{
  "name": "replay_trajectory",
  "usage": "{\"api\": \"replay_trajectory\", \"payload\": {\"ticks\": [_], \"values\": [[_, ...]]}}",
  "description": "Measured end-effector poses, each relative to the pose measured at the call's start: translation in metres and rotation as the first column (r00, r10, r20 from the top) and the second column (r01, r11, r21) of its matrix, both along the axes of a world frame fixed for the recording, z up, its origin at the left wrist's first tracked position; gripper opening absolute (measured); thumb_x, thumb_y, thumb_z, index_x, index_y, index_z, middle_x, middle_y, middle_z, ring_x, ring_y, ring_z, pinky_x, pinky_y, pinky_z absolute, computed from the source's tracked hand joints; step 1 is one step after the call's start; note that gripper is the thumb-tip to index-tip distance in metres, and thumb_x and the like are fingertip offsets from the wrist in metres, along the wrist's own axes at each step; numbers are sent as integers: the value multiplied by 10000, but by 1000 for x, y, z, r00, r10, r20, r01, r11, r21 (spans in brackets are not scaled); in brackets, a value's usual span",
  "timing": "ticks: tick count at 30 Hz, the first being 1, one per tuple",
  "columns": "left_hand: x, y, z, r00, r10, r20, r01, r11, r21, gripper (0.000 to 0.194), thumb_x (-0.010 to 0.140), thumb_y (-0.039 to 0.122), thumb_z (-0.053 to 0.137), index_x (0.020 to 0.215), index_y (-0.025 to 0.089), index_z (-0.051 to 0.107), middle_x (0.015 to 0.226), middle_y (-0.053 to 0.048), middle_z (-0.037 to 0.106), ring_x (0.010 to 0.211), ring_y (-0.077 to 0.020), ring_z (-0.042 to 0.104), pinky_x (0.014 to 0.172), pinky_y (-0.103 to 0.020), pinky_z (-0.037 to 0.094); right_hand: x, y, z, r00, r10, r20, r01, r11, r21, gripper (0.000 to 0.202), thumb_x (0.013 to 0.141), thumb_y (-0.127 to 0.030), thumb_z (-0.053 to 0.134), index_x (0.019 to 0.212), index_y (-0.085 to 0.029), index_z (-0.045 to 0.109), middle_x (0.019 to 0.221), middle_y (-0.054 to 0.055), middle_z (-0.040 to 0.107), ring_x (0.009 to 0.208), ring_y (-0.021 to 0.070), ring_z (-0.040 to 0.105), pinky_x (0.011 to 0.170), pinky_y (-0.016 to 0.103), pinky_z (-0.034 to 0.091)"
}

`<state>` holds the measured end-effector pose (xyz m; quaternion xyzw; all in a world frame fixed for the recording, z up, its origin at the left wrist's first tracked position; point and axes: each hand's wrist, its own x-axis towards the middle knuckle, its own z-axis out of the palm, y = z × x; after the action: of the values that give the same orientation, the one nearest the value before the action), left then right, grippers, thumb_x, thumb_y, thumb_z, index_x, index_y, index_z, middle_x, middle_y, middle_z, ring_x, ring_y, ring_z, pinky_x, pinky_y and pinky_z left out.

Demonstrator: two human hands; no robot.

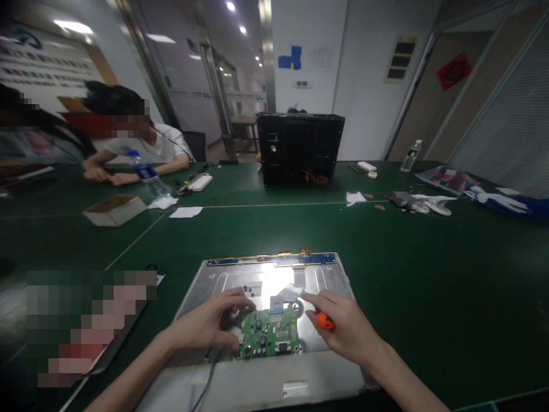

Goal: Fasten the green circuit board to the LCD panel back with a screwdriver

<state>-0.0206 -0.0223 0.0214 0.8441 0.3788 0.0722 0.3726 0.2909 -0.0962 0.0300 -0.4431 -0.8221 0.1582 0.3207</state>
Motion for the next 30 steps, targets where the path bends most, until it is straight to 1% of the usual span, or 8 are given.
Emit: {"api": "replay_trajectory", "payload": {"ticks": [3,6,9,10,12,13,19,30], "values": [[-1,3,-3,995,56,79,-61,996,66,286,797,354,681,1029,188,665,897,-29,617,753,-186,553,653,-276,413,10,-5,22,978,-62,-200,96,982,163,220,908,-229,506,1079,-236,644,779,36,673,648,167,625,568,289,501],[-4,11,-11,963,200,183,-238,946,219,212,908,347,531,943,189,668,875,-47,647,786,-201,586,715,-309,452,27,-4,28,927,-119,-355,166,980,105,232,901,-360,524,1029,-243,679,780,41,675,638,176,622,547,295,496],[-8,20,-22,937,259,233,-328,881,340,249,942,343,470,1062,208,642,1071,-81,658,1015,-252,585,900,-391,448,35,4,11,792,-229,-566,177,973,-147,520,848,-638,468,946,-199,728,627,38,624,544,170,580,482,282,455],[-9,22,-26,943,256,211,-319,876,362,283,952,351,458,1138,212,619,1145,-90,641,1077,-261,567,943,-408,434,34,8,2,720,-309,-622,147,943,-297,568,817,-684,475,851,-181,736,515,12,550,428,133,499,397,248,381],[-9,25,-33,960,241,144,-280,863,421,349,971,354,418,1254,215,567,1283,-100,580,1181,-266,515,1012,-428,395,26,14,-16,518,-518,-681,28,805,-592,607,714,-745,553,702,-158,704,389,-35,421,295,70,316,308,204,213],[-9,26,-36,968,233,95,-250,854,457,370,978,350,397,1284,211,551,1319,-108,557,1205,-268,501,1021,-431,389,21,17,-24,494,-551,-673,-6,772,-636,608,704,-751,561,669,-157,681,355,-52,376,270,54,261,298,192,172],[-3,24,-47,948,256,-190,-90,786,612,433,998,384,350,1373,216,487,1430,-119,467,1290,-303,437,1027,-489,368,5,21,-47,412,-601,-685,-97,719,-688,641,666,-797,550,617,-163,630,345,-55,355,275,47,266,307,177,176],[1,25,-47,939,264,-219,-69,770,634,438,1009,344,318,1383,188,484,1423,-131,476,1290,-299,444,1039,-481,362,8,22,-49,331,-586,-740,-123,751,-649,628,653,-769,598,573,-148,638,404,-61,323,338,12,173,344,170,113]]}}
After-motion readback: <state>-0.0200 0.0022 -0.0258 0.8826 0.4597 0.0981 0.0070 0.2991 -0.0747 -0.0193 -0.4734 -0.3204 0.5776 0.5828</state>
